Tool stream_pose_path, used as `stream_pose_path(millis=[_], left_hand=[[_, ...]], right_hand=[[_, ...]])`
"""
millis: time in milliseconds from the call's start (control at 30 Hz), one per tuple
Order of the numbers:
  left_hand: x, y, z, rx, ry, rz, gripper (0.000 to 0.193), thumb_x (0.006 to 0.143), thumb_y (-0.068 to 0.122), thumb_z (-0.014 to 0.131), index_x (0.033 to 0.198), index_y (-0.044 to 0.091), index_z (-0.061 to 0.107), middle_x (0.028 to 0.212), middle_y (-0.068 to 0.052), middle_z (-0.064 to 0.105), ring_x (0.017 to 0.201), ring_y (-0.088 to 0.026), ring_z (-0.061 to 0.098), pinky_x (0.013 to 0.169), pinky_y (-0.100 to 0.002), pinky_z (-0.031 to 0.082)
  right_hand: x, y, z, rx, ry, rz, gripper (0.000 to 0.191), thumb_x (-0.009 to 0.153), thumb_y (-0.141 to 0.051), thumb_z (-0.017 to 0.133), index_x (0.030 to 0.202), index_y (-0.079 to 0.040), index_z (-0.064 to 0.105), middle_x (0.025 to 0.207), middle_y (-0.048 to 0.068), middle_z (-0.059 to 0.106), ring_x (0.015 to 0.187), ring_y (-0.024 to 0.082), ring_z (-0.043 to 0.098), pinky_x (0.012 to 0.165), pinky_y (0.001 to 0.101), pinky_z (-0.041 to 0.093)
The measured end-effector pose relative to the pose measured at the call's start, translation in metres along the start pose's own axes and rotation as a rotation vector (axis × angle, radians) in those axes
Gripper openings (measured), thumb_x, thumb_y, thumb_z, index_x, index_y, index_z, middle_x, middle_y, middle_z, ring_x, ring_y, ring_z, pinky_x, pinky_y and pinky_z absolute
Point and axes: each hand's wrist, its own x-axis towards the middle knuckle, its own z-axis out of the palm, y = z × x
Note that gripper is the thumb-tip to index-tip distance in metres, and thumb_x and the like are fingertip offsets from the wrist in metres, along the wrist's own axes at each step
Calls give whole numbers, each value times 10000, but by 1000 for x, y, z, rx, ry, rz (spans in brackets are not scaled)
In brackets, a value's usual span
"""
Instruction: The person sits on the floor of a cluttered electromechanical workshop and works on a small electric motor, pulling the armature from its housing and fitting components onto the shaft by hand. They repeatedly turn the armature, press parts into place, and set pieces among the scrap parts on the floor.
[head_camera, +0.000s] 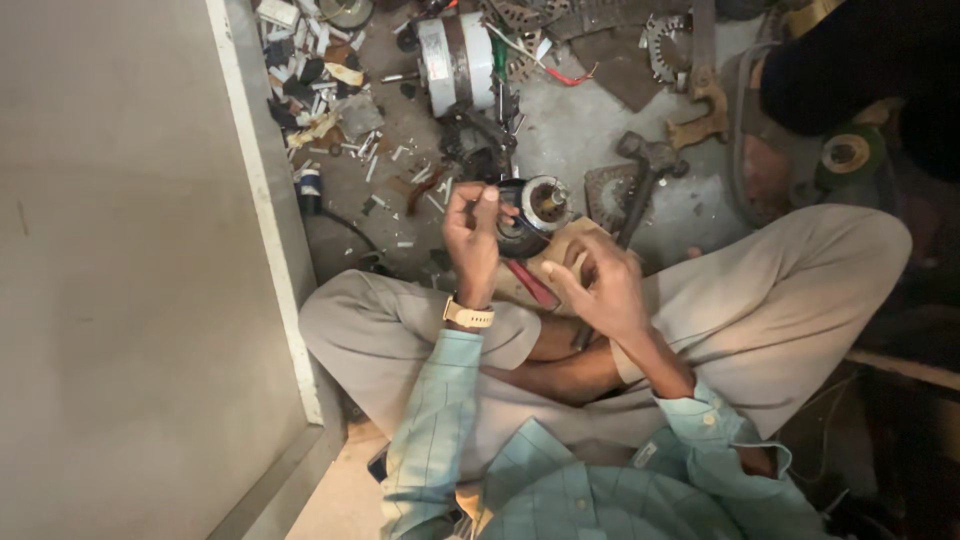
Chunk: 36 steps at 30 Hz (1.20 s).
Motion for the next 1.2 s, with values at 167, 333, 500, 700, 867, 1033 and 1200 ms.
stream_pose_path(millis=[167, 333, 500, 700, 867, 1033, 1200], left_hand=[[-1, -7, -1, 5, -44, 11, 139, 1035, 141, 669, 1027, 30, 585, 856, -50, 658, 739, -128, 679, 658, -259, 532], [-1, -5, 1, -27, -63, 20, 145, 1013, 141, 680, 1017, 34, 582, 855, -39, 652, 725, -136, 694, 637, -264, 538], [-6, 2, 3, -25, -52, -39, 159, 1045, 186, 662, 1036, 41, 601, 822, -67, 681, 718, -130, 671, 655, -260, 528], [3, 10, 0, -49, 75, -35, 156, 1025, 188, 664, 1033, 38, 622, 826, -47, 686, 720, -132, 684, 669, -266, 546], [-5, 8, 9, 47, -114, -62, 120, 1033, 153, 670, 1016, 40, 634, 895, -27, 696, 793, -95, 661, 698, -242, 532], [-12, 12, 16, 101, -286, -50, 69, 1009, 84, 692, 1015, 20, 667, 985, 0, 656, 842, -68, 636, 722, -225, 516], [-18, 26, 25, 141, -383, 102, 71, 1032, 37, 714, 1093, 1, 705, 1101, -24, 663, 1008, -71, 618, 868, -215, 497]], right_hand=[[11, -29, -5, -190, 143, -278, 393, 902, -157, 780, 1230, 33, 676, 894, 155, 673, 751, 303, 665, 626, 400, 523], [3, 3, 20, 255, -3, -23, 168, 1075, -199, 639, 1050, -42, 696, 856, 79, 673, 733, 209, 628, 642, 321, 474], [-32, 37, 46, 1321, -334, 750, 309, 1055, -282, 613, 911, -22, 696, 697, 6, 599, 576, 94, 489, 509, 245, 323], [-55, 34, 28, 1114, -321, 610, 306, 1032, -276, 612, 905, -19, 722, 694, 36, 618, 601, 98, 543, 530, 238, 364], [-19, 14, -5, 468, 148, 133, 210, 1051, -184, 666, 1001, 8, 735, 849, 45, 670, 723, 102, 593, 640, 247, 446], [17, -4, -8, 115, 149, -75, 175, 945, -107, 770, 1095, -18, 771, 895, 41, 664, 721, 85, 590, 651, 242, 465], [24, 5, 11, 202, 41, 107, 141, 930, -110, 783, 1045, -29, 796, 781, 9, 647, 641, 58, 526, 563, 241, 408]])
